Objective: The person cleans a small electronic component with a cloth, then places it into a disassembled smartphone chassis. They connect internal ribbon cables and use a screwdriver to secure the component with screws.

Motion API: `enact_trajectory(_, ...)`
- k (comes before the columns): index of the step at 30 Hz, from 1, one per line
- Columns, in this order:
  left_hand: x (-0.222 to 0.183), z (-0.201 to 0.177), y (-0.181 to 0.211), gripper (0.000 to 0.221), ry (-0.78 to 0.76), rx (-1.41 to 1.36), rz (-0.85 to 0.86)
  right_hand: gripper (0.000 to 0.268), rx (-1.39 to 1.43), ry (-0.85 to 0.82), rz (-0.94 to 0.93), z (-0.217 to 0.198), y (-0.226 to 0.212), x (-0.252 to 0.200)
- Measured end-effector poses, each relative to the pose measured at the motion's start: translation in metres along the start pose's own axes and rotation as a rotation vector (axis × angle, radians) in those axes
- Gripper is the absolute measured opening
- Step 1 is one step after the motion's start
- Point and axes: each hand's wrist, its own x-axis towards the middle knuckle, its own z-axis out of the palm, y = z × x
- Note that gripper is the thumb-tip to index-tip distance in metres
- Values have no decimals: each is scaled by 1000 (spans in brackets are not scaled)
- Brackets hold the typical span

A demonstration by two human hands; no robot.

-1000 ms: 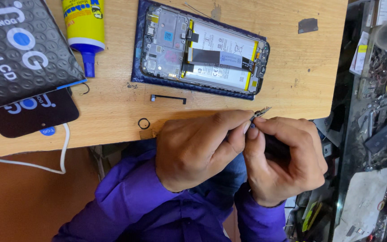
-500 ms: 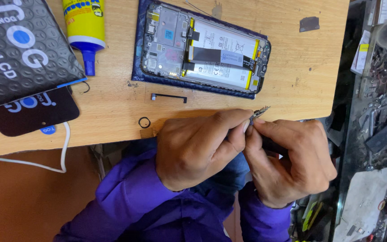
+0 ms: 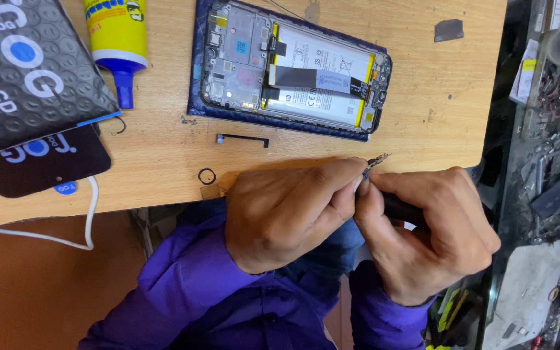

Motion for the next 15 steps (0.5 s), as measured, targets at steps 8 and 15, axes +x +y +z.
enact_trajectory(8,-2,1,-5,28,-27,45,89,12,91,-102,133,-9,1,5)
enact_trajectory(15,-3,-7,-10,33,-106,29,158,9,250,-148,255,-10,12,1)
